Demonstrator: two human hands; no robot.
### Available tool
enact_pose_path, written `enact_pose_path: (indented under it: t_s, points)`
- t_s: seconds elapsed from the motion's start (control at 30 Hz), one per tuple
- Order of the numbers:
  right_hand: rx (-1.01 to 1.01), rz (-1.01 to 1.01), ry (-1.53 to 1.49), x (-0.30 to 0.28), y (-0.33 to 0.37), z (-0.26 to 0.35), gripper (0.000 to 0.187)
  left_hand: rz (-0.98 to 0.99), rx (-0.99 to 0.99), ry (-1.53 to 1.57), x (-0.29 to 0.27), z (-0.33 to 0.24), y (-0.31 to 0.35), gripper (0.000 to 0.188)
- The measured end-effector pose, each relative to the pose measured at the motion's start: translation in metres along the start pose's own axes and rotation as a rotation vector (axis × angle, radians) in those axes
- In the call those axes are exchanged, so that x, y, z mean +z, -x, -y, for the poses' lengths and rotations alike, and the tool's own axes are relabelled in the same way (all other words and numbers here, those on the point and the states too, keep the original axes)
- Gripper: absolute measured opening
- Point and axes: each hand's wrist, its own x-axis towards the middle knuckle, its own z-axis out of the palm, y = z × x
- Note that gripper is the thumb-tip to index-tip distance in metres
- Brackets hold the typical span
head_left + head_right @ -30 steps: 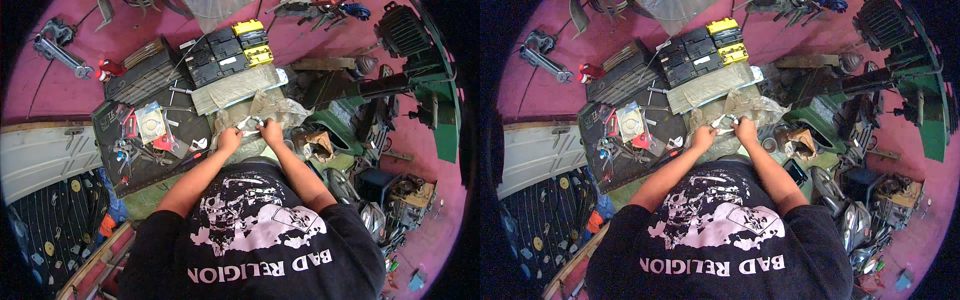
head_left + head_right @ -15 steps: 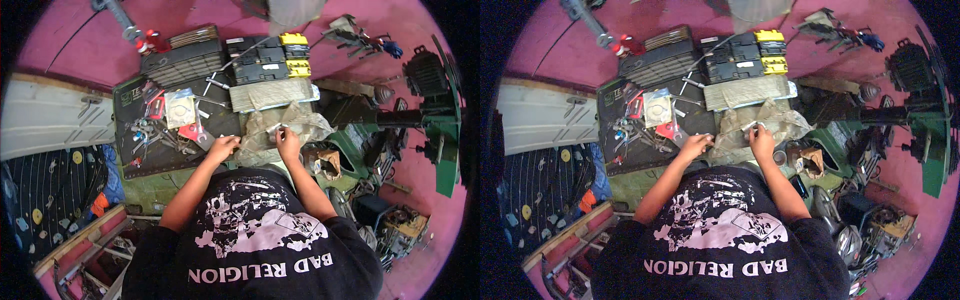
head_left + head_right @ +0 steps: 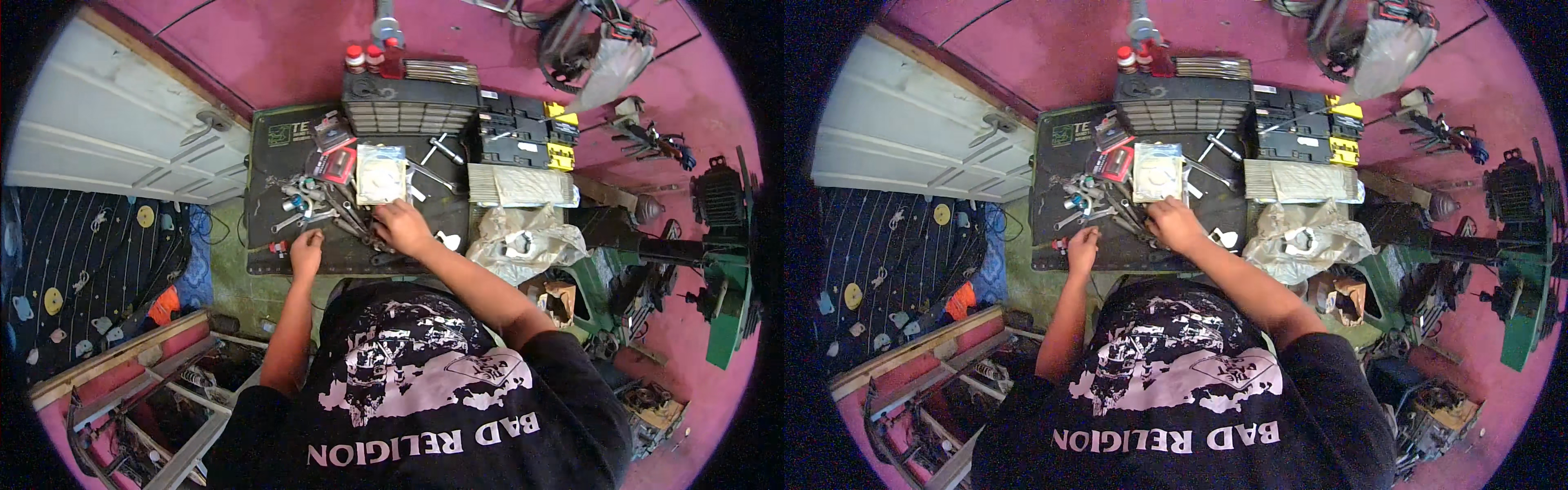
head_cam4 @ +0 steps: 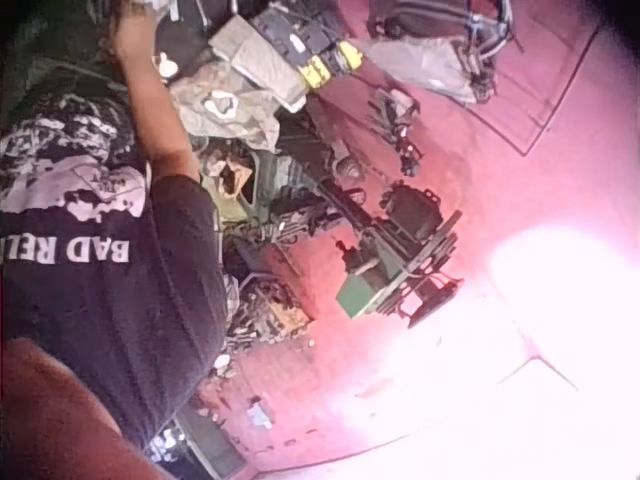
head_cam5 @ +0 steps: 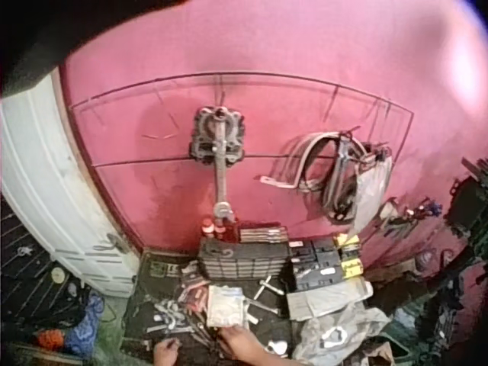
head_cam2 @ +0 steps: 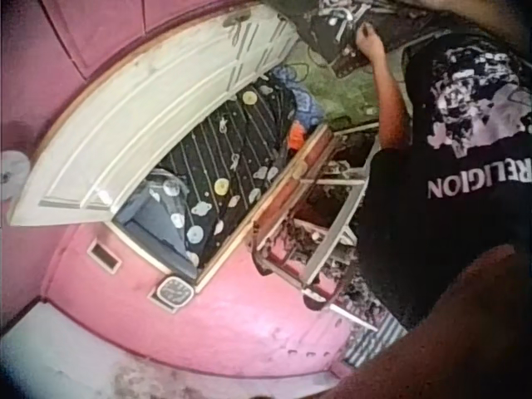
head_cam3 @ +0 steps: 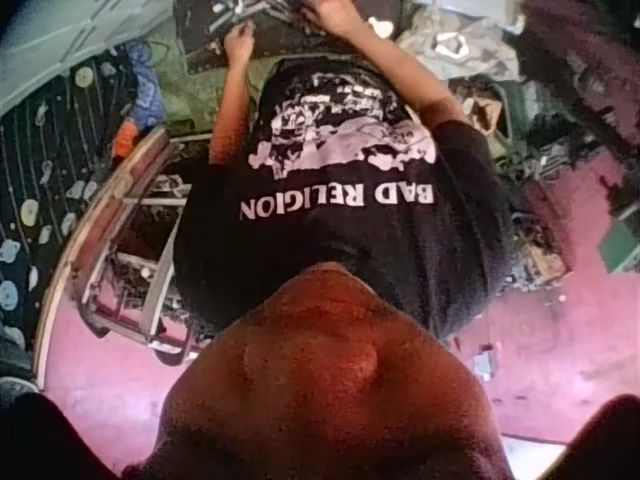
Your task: The person organizes tools on a cluttered workbench. They pick up and place down various wrenches, sockets, and a metal brush, moving them around the surface. They also handle a plastic bag and a small red box, shifting items to clear space.
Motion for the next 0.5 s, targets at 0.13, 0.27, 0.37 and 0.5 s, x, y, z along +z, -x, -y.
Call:
enact_pose_path:
  t_s: [0.13,0.27,0.37,0.5]
  points:
    - [-0.186,0.191,0.236,0.051,-0.05,0.025,0.023,-0.183,0.249,-0.241,-0.034,-0.001,-0.037,0.029]
    - [-0.346,0.352,0.399,0.09,-0.085,0.051,0.032,-0.191,0.349,-0.381,-0.061,-0.006,-0.08,0.034]
    - [-0.342,0.312,0.438,0.116,-0.098,0.058,0.031,-0.065,0.394,-0.482,-0.073,-0.029,-0.103,0.036]
    - [-0.362,0.382,0.57,0.136,-0.108,0.062,0.03,0.169,0.341,-0.65,-0.075,-0.03,-0.135,0.042]
